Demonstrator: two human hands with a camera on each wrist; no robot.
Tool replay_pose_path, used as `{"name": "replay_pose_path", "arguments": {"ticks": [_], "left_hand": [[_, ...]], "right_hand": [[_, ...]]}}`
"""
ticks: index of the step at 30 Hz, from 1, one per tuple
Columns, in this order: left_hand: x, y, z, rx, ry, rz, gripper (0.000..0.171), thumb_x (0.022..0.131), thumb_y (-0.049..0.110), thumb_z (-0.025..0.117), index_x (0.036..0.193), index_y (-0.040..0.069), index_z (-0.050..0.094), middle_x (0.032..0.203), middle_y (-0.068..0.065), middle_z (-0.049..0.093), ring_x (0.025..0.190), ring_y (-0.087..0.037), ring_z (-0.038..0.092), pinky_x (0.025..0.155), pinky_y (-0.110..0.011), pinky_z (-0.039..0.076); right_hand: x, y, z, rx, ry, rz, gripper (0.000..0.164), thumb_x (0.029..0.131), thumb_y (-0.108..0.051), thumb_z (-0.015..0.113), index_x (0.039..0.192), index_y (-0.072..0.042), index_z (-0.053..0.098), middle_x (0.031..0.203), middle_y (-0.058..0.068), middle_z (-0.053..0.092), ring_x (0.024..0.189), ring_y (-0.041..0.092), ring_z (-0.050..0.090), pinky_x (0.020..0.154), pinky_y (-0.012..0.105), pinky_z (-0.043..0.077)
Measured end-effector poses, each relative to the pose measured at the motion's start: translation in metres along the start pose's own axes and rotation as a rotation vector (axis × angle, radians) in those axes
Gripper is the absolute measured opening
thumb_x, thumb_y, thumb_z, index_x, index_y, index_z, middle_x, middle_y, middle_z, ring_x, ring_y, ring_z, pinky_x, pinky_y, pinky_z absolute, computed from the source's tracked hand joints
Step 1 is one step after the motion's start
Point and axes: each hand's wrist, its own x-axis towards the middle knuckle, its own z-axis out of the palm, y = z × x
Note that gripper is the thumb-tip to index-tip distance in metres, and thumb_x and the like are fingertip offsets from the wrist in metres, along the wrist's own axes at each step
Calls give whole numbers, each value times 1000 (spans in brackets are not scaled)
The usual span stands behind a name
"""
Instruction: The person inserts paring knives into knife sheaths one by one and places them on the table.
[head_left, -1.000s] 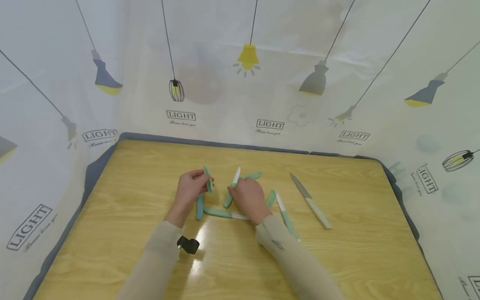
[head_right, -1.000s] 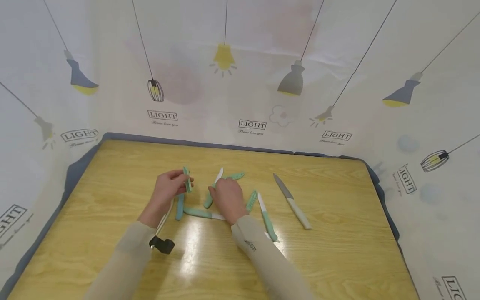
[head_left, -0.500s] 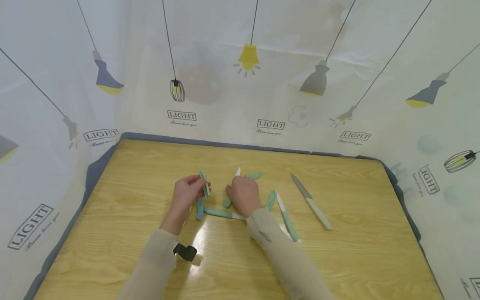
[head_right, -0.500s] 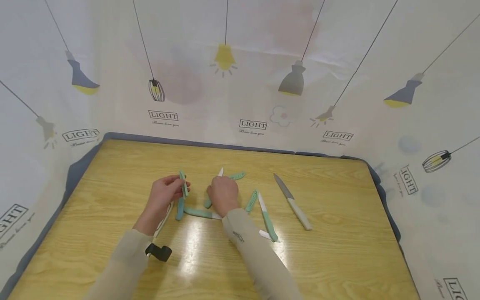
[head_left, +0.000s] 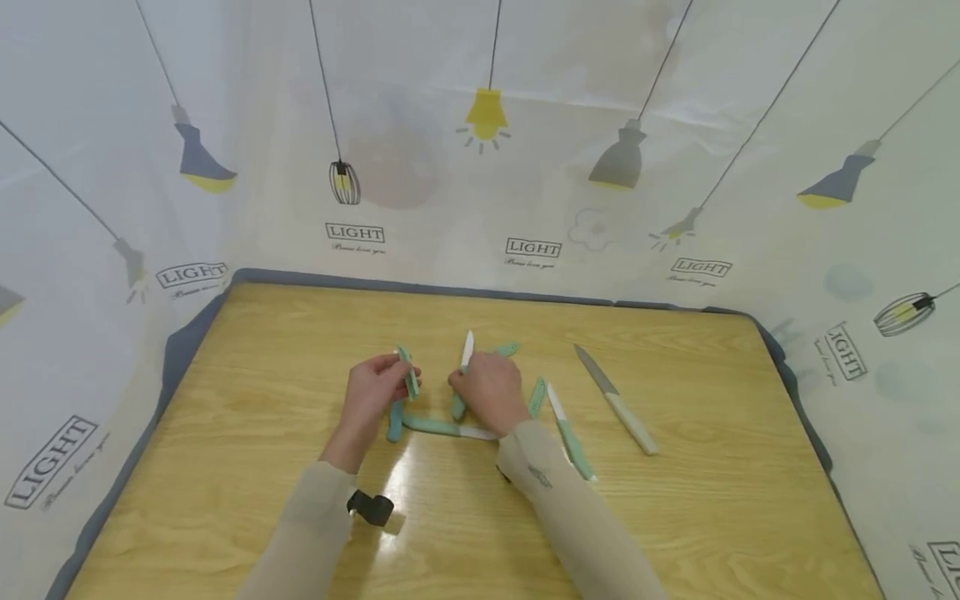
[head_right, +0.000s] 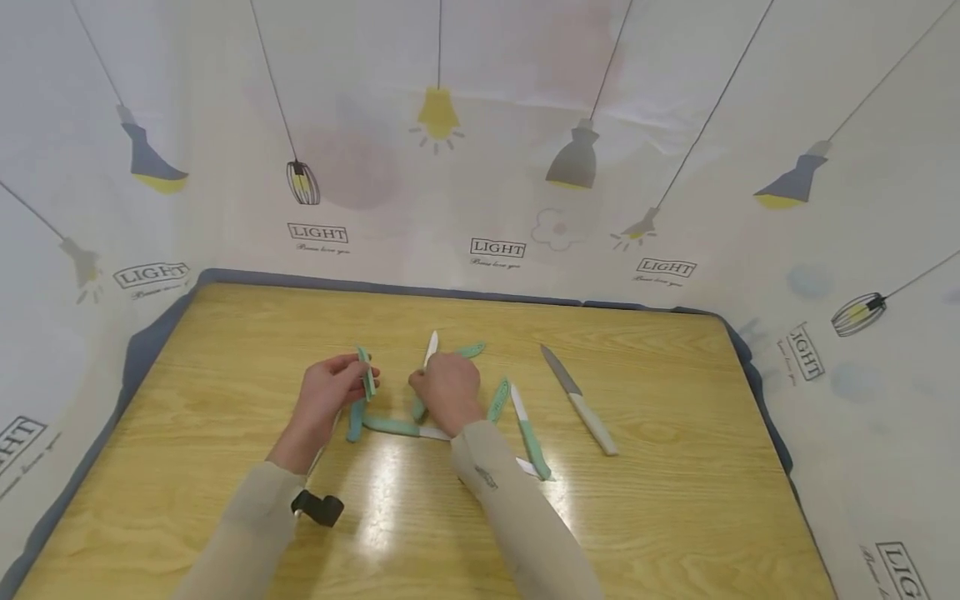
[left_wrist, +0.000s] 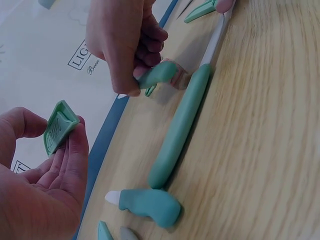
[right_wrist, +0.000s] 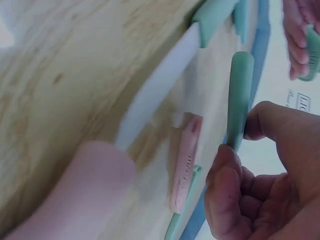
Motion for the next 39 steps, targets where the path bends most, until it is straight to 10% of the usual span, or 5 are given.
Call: {"name": "replay_pose_path", "arguments": {"ticks": [11,27,39], "left_hand": [[2,-8,10,-15,-45,-46,43,90,18,65,127,-3,58,111,-17,66,91,-24,67,74,-25,56],[4,-17,30,-49,-84,-60,41,89,10,68,125,-5,56,108,-18,68,81,-18,70,69,-26,58],[3,-20,43,-100,-74,-95,38,88,10,68,122,-2,56,106,-17,70,92,-28,69,74,-32,58]], "right_hand": [[-23,16,-10,140,17,17,46,88,-34,55,48,-17,40,41,-9,28,37,6,24,33,19,23],[-62,39,-23,283,16,-17,39,92,-37,58,107,-3,70,88,1,73,61,5,61,62,31,53],[-87,54,-25,357,19,-56,31,89,-37,64,97,-7,71,82,-2,71,70,10,64,61,28,54]]}}
